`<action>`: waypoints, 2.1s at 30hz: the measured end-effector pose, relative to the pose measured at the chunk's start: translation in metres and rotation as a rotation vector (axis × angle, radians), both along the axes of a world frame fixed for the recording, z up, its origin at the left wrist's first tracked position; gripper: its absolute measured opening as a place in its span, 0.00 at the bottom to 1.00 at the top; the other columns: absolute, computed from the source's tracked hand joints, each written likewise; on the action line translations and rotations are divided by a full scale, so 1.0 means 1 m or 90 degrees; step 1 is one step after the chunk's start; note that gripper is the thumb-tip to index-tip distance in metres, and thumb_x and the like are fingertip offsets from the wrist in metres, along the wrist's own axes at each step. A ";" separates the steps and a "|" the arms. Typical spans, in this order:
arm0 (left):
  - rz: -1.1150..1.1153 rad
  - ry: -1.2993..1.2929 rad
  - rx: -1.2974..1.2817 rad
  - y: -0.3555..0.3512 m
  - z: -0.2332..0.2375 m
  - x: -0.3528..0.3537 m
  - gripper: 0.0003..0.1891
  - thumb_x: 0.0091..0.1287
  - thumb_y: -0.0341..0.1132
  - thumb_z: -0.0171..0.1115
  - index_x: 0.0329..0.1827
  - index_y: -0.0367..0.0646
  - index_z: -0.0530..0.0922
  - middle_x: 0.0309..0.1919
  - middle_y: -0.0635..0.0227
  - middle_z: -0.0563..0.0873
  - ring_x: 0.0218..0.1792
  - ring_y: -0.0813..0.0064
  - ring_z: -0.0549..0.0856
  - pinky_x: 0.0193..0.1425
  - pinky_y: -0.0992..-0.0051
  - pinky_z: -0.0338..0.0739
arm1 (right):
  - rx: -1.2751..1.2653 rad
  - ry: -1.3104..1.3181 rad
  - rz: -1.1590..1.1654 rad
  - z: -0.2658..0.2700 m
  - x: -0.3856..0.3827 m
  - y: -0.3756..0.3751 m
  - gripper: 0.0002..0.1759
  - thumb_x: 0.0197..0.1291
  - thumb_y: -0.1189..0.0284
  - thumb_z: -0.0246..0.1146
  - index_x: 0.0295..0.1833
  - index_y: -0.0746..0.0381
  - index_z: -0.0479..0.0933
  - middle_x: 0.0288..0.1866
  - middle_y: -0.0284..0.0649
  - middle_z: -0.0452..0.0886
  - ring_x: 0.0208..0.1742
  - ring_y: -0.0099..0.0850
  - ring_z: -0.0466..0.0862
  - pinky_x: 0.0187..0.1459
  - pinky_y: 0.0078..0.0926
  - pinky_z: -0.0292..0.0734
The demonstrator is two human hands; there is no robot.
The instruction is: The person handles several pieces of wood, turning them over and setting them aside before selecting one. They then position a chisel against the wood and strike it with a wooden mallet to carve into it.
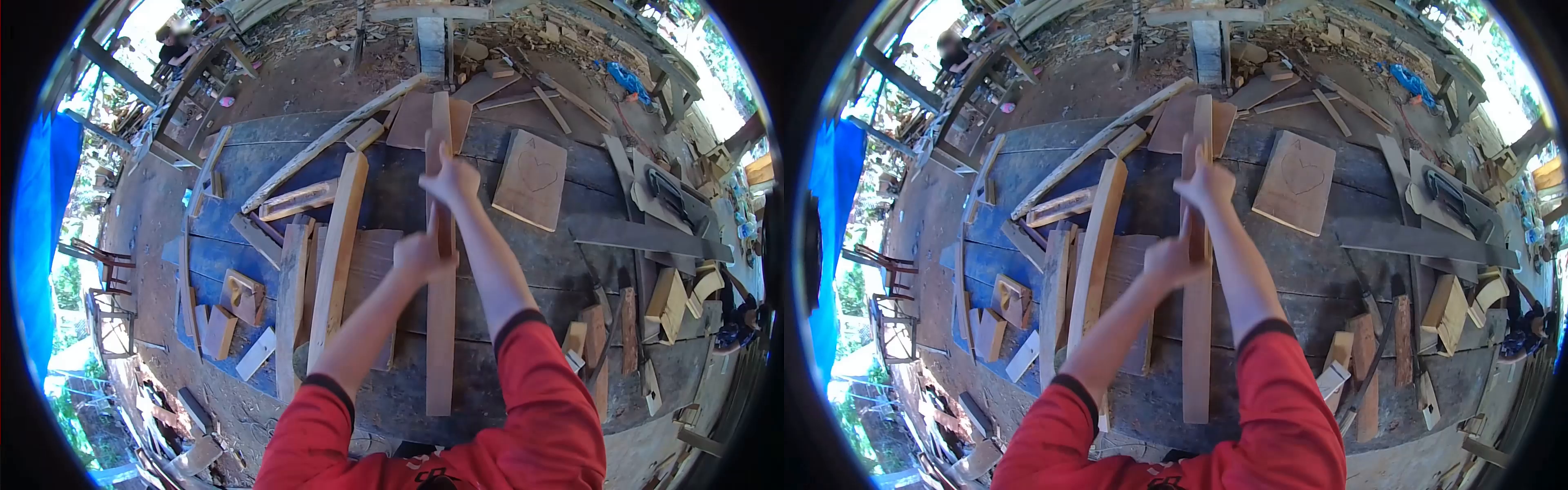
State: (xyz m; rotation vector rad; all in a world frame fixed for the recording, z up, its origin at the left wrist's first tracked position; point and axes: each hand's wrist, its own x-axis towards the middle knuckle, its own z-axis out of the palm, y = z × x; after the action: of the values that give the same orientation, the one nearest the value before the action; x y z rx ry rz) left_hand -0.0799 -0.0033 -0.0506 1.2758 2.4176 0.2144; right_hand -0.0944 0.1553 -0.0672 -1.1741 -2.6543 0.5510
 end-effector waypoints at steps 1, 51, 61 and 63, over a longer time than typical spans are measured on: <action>-0.011 -0.003 -0.024 0.015 0.015 -0.016 0.54 0.50 0.56 0.62 0.74 0.45 0.39 0.29 0.55 0.85 0.30 0.55 0.85 0.34 0.59 0.79 | -0.006 0.024 -0.024 0.010 -0.014 0.017 0.51 0.38 0.48 0.66 0.71 0.53 0.58 0.36 0.48 0.83 0.37 0.42 0.84 0.39 0.37 0.79; 0.005 0.015 0.148 -0.095 0.011 0.100 0.56 0.48 0.57 0.65 0.74 0.44 0.42 0.15 0.60 0.80 0.17 0.59 0.81 0.18 0.63 0.73 | -0.017 0.096 -0.011 0.023 0.103 -0.081 0.49 0.40 0.48 0.67 0.69 0.53 0.62 0.30 0.49 0.83 0.32 0.46 0.84 0.35 0.42 0.78; -0.036 -0.225 0.066 -0.284 0.000 0.223 0.51 0.55 0.56 0.61 0.74 0.43 0.42 0.21 0.52 0.83 0.25 0.49 0.84 0.30 0.57 0.78 | -0.100 0.057 -0.067 -0.017 0.270 -0.254 0.59 0.37 0.48 0.70 0.74 0.56 0.49 0.34 0.52 0.83 0.34 0.48 0.84 0.36 0.40 0.78; 0.006 -0.263 0.022 -0.314 0.010 0.221 0.48 0.59 0.55 0.59 0.74 0.43 0.41 0.25 0.48 0.84 0.33 0.46 0.84 0.39 0.57 0.78 | -0.125 0.030 -0.071 -0.012 0.285 -0.268 0.60 0.37 0.48 0.70 0.74 0.56 0.48 0.35 0.52 0.82 0.35 0.48 0.84 0.38 0.39 0.78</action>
State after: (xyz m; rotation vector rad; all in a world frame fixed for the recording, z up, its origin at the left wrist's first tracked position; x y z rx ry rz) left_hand 0.1406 -0.3173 -0.0406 1.1079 2.0741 0.4747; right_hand 0.1906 -0.1122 -0.0789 -1.3358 -2.5227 0.8227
